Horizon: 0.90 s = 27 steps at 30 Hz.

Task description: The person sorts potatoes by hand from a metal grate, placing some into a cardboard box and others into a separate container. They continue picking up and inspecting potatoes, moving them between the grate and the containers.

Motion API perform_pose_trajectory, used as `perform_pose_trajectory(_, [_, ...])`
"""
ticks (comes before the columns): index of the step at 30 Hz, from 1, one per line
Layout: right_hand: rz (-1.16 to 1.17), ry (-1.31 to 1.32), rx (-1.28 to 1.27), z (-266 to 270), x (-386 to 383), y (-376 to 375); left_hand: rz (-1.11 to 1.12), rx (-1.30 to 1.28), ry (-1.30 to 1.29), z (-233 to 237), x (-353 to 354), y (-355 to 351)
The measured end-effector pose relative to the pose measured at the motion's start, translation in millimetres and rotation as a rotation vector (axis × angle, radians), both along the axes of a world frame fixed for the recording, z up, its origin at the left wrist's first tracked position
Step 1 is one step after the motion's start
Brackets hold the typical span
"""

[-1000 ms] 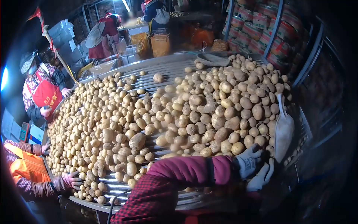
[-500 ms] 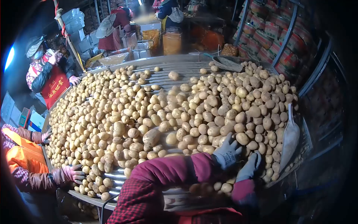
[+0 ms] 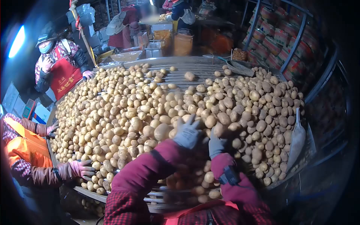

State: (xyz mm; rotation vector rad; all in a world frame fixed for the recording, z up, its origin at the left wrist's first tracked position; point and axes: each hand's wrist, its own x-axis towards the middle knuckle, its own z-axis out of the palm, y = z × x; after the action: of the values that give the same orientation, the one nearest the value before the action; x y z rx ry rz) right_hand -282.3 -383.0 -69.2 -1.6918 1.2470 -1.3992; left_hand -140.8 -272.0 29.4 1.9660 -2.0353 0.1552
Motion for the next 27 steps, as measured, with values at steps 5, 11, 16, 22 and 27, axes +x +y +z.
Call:
perform_pose_trajectory(5, [0.196, 0.068, 0.144, -11, 76, 5, 0.437, 0.043, 0.028, 11, 85, 59])
perform_pose_trajectory(11, [0.434, 0.152, -0.129, 6, 98, 19, 0.575, 0.012, 0.076, 10, 147, 100])
perform_pose_trajectory(16, [0.626, -0.201, 0.409, 55, 36, 54, 0.460, -0.228, -0.134, 10, 110, 97])
perform_pose_trajectory(22, [0.162, -0.349, 0.340, 109, -118, 55, -0.599, -0.243, 0.230, 12, -110, 80])
perform_pose_trajectory(27, [-0.229, -0.008, 0.314, 85, -260, 52, -0.877, -0.057, 0.242, -47, -213, 71])
